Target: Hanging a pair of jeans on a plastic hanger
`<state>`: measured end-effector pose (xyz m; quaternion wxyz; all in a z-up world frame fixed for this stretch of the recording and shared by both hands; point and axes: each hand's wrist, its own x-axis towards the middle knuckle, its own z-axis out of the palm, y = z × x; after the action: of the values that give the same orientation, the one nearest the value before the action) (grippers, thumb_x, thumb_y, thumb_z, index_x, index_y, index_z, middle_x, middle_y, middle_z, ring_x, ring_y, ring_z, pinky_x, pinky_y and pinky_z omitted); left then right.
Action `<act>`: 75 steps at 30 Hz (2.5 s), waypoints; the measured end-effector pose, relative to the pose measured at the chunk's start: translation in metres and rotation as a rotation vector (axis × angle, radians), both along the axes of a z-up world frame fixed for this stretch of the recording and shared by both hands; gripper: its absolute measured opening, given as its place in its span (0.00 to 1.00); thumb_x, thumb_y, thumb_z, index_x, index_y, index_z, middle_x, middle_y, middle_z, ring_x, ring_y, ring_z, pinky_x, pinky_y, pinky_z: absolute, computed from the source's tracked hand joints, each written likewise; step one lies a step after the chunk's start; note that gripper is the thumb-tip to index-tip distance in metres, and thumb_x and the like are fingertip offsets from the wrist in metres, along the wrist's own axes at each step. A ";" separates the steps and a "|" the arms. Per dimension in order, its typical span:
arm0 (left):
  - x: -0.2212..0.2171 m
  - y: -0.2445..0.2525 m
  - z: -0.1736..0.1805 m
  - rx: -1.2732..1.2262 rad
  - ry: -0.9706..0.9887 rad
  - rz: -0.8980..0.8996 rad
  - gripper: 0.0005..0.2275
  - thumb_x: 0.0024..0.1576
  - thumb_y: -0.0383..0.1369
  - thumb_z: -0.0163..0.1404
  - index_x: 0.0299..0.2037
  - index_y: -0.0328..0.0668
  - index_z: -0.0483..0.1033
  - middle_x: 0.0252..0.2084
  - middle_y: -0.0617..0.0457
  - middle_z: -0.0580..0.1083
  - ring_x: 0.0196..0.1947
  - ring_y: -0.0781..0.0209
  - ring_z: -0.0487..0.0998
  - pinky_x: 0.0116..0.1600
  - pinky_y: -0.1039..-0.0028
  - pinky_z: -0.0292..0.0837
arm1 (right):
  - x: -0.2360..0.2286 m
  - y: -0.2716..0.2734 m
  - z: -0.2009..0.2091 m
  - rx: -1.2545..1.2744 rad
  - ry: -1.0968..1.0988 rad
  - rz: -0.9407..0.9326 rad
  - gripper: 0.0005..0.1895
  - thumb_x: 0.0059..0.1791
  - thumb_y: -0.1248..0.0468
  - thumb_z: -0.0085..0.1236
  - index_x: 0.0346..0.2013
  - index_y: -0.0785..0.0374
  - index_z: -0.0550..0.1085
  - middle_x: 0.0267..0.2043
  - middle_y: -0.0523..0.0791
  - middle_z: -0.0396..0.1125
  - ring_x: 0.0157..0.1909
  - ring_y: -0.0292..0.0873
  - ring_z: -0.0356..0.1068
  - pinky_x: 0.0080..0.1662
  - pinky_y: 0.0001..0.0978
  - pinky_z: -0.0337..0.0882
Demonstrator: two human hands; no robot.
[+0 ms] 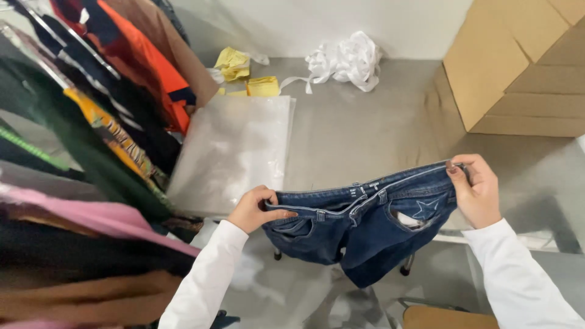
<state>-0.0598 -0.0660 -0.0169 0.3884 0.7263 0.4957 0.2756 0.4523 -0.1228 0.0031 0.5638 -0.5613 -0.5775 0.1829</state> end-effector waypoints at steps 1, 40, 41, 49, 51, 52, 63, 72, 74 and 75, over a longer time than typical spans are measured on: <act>-0.013 -0.015 0.008 -0.002 0.003 0.011 0.25 0.45 0.46 0.77 0.23 0.53 0.65 0.30 0.62 0.62 0.30 0.67 0.60 0.39 0.79 0.56 | -0.012 -0.007 0.005 -0.002 0.003 0.011 0.06 0.64 0.61 0.57 0.50 0.60 0.73 0.44 0.39 0.68 0.44 0.31 0.63 0.50 0.21 0.63; -0.242 -0.207 0.162 0.983 -0.079 0.923 0.05 0.67 0.26 0.58 0.46 0.46 0.88 0.32 0.53 0.82 0.30 0.60 0.85 0.36 0.74 0.80 | -0.253 0.108 0.094 -0.258 -0.104 0.858 0.08 0.45 0.73 0.73 0.37 0.66 0.82 0.33 0.48 0.80 0.37 0.37 0.75 0.45 0.30 0.76; -0.238 -0.207 0.167 1.019 -0.067 0.930 0.04 0.68 0.27 0.59 0.45 0.47 0.87 0.33 0.53 0.82 0.32 0.59 0.85 0.38 0.71 0.80 | -0.255 0.125 0.093 -0.377 -0.179 1.000 0.07 0.48 0.71 0.71 0.40 0.68 0.83 0.43 0.49 0.79 0.44 0.41 0.77 0.49 0.36 0.79; -0.222 -0.190 0.175 1.156 0.095 0.870 0.08 0.71 0.30 0.51 0.45 0.45 0.86 0.38 0.52 0.84 0.40 0.46 0.86 0.50 0.64 0.79 | -0.474 0.160 0.150 -0.125 -0.168 1.170 0.17 0.57 0.60 0.63 0.56 0.68 0.78 0.50 0.52 0.77 0.52 0.45 0.79 0.52 0.39 0.82; -0.215 -0.186 0.173 1.140 0.094 0.897 0.08 0.70 0.30 0.52 0.45 0.47 0.86 0.38 0.53 0.83 0.40 0.47 0.86 0.48 0.63 0.80 | -0.554 0.157 0.159 0.168 -0.264 0.952 0.10 0.54 0.53 0.69 0.50 0.46 0.82 0.43 0.36 0.80 0.46 0.36 0.82 0.47 0.30 0.81; -0.214 -0.184 0.171 1.142 0.101 0.900 0.08 0.70 0.30 0.52 0.45 0.47 0.86 0.38 0.53 0.83 0.40 0.47 0.86 0.48 0.63 0.80 | -0.589 0.171 0.147 0.171 -0.260 0.958 0.10 0.54 0.53 0.69 0.50 0.46 0.82 0.43 0.36 0.80 0.46 0.36 0.82 0.47 0.30 0.81; -0.185 -0.196 0.180 1.039 0.160 0.927 0.05 0.64 0.29 0.57 0.40 0.53 0.86 0.35 0.59 0.80 0.35 0.52 0.85 0.41 0.66 0.81 | -0.752 0.266 0.082 0.327 -0.543 0.493 0.17 0.56 0.42 0.54 0.41 0.50 0.66 0.49 0.47 0.63 0.53 0.60 0.73 0.50 0.55 0.79; -0.158 -0.207 0.204 0.991 0.274 0.756 0.05 0.60 0.22 0.56 0.41 0.41 0.84 0.42 0.57 0.75 0.25 0.63 0.73 0.29 0.74 0.72 | -0.632 0.197 0.208 0.264 -0.405 0.797 0.05 0.63 0.61 0.38 0.51 0.58 0.58 0.33 0.65 0.70 0.37 0.77 0.70 0.43 0.67 0.61; -0.143 -0.212 0.215 0.935 0.218 0.758 0.04 0.58 0.24 0.56 0.39 0.43 0.82 0.41 0.58 0.74 0.25 0.63 0.74 0.31 0.73 0.71 | -0.582 0.159 0.227 0.125 -0.341 0.857 0.05 0.63 0.61 0.35 0.51 0.58 0.56 0.44 0.64 0.72 0.29 0.64 0.74 0.32 0.52 0.72; -0.134 -0.215 0.220 0.878 0.166 0.771 0.03 0.57 0.26 0.56 0.38 0.45 0.79 0.41 0.59 0.72 0.26 0.63 0.75 0.32 0.72 0.71 | -0.557 0.140 0.236 -0.010 -0.275 0.926 0.05 0.62 0.61 0.31 0.51 0.58 0.54 0.55 0.63 0.73 0.21 0.50 0.78 0.21 0.38 0.82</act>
<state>-0.1942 -0.2808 0.2030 -0.1169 0.6057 0.5923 0.5184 -0.1045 0.0169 0.2394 0.3388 -0.2670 -0.8350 0.3416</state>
